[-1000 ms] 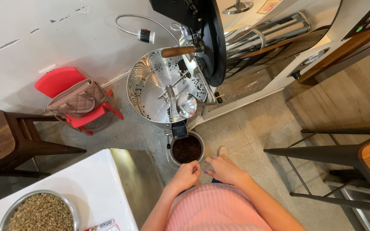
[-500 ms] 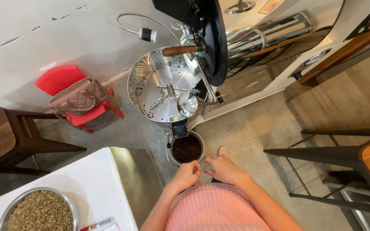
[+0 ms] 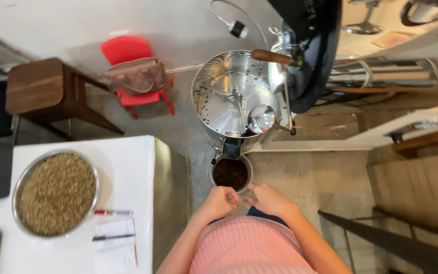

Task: Operating a coffee roaster and manually sorting roasted coffee beans in a large bin for quality control.

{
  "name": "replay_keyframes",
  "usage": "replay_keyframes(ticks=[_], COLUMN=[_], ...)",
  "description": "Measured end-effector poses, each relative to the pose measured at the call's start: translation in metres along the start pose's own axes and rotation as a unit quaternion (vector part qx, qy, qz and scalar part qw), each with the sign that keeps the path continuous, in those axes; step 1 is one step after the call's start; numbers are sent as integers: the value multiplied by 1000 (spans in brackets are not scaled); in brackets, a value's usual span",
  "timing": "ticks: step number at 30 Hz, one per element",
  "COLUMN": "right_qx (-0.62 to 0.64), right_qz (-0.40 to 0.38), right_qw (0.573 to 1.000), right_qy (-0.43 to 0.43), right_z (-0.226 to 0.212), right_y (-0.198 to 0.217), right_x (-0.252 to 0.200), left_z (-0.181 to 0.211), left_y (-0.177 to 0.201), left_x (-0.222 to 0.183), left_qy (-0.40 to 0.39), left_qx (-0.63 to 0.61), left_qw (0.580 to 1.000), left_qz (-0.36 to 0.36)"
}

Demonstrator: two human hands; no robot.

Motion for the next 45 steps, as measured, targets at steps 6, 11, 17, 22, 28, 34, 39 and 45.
replay_keyframes(ticks=[6, 11, 17, 22, 28, 34, 39, 45], right_qx=[-79, -171, -193, -250, -271, -231, -271, -273], right_qz=[-54, -121, -193, -228, -238, -259, -253, -243], right_qw=[994, 975, 956, 924, 917, 913, 898, 899], right_qy=[42, 72, 111, 177, 171, 214, 237, 242], right_z=[18, 45, 88, 128, 135, 122, 129, 135], right_y=[27, 47, 60, 59, 64, 66, 65, 67], right_x=[-10, -34, -66, -82, -100, -126, -130, -134], left_z=[18, 86, 154, 185, 229, 247, 241, 244], left_y=[-29, -61, -122, -171, -184, -204, -224, -232], left_x=[4, -8, -15, -22, -43, -41, -42, -42], left_qy=[29, 8, 41, 61, 78, 54, 65, 65], left_qx=[-79, -131, -185, -234, -230, -238, -240, -251], left_qw=[991, 977, 963, 937, 931, 922, 919, 922], left_qz=[103, 167, 191, 251, 271, 301, 305, 286])
Point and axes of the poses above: each hand's wrist, its own x-axis towards the middle knuckle, its own y-axis out of the back of the hand, z = x × y, the point moved 1 cm from there along x, towards the middle knuckle, and after that the axes turned 13 degrees about -z, right-handed, at the moved point
